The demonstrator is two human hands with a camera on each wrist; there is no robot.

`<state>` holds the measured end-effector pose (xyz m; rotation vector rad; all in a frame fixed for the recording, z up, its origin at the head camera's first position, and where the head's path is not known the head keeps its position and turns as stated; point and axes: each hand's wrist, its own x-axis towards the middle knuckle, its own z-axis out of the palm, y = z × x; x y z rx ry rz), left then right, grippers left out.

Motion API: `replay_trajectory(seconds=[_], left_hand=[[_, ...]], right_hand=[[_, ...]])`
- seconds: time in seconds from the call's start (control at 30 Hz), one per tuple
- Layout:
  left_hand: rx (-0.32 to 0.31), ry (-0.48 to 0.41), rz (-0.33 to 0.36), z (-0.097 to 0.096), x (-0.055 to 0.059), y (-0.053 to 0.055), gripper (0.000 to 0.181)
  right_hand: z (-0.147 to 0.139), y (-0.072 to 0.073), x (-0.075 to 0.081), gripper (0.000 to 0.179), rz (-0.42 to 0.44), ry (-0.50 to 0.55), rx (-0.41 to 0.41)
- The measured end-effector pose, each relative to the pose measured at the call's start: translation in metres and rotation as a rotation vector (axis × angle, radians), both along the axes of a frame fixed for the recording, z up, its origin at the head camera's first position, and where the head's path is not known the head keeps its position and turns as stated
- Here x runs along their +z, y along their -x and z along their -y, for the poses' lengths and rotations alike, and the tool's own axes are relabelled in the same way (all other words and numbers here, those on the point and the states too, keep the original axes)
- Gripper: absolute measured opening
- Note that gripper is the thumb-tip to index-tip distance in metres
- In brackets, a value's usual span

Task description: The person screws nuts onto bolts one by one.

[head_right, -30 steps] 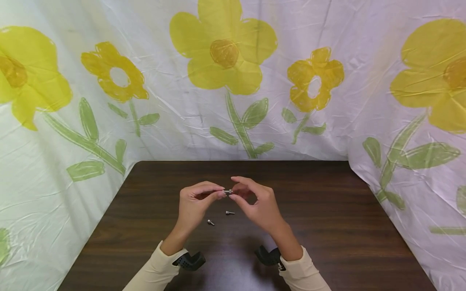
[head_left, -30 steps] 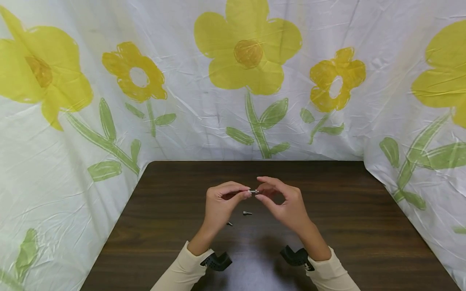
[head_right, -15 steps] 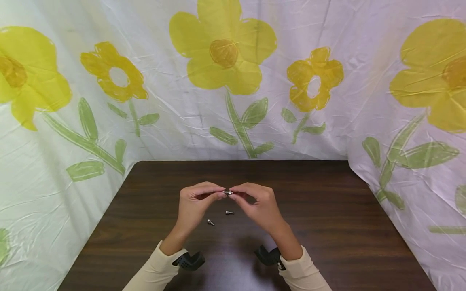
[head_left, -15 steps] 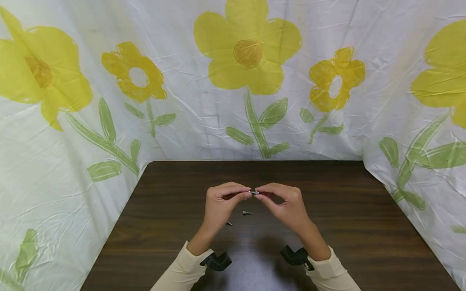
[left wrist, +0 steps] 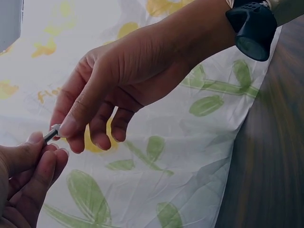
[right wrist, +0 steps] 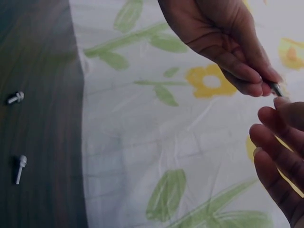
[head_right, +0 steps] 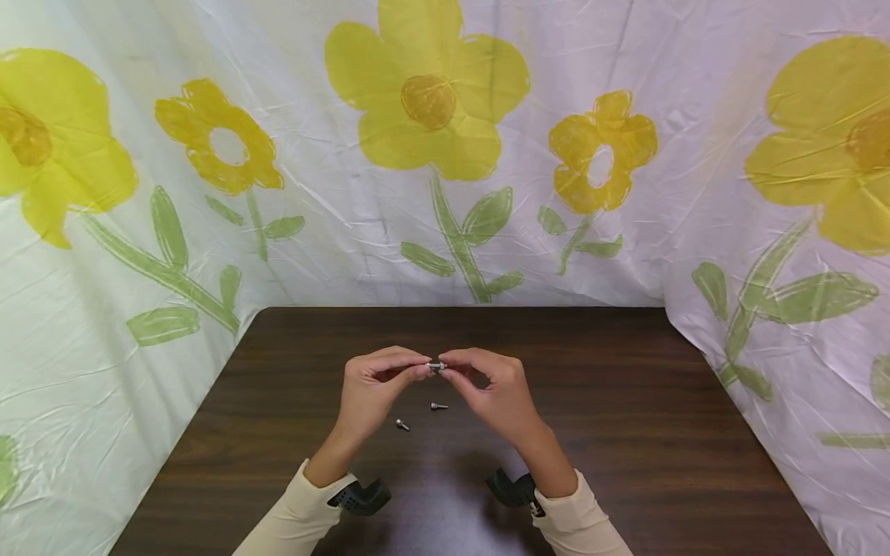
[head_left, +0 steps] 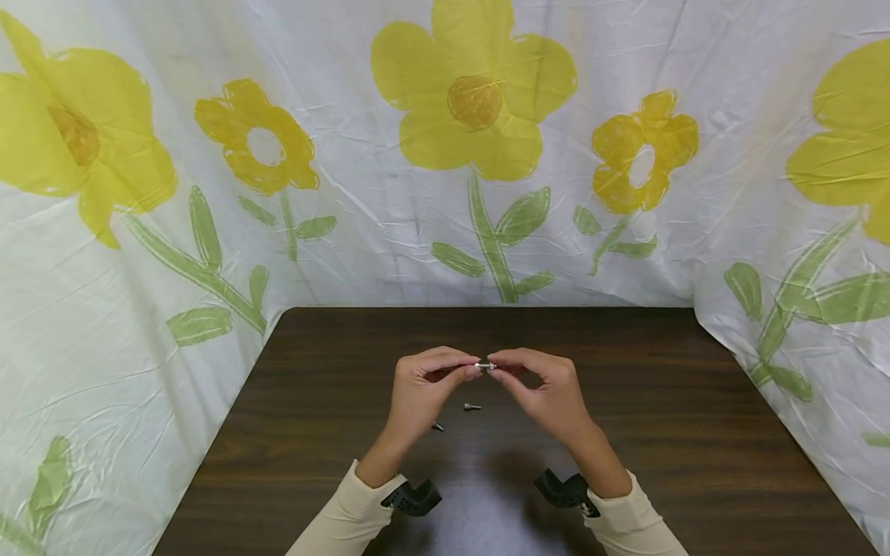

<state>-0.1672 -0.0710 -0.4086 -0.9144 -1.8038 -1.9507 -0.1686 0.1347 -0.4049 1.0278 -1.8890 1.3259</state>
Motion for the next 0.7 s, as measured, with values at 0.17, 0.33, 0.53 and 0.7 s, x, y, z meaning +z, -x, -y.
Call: replay_trajectory(seconds=[0.17,0.33,0.53,0.7], left_hand=[[-0.003,-0.002,0.007,-0.0003,-0.0008,-0.0001,0.011],[0.003,0.016,0.006,-0.0016,-0.0004,-0.0015,0.010],[0.006,0.037,0.001,-0.0026,-0.0003,-0.0025,0.010],[0.012,0.042,0.005,-0.0033,0.0001,-0.0028,0.012]], right_hand=[[-0.0005,0.0001,-0.0002,0.031,0.010,-0.006,0.019],[-0.0014,-0.0019,-0.0003,0.014,0.062,-0.028,0.026],[-0.0011,-0.0054,0.0015,0.012,0.126,-0.037,0.020],[-0.0002,-0.0056,0.0005,0.024,0.149,-0.050,0.004]])
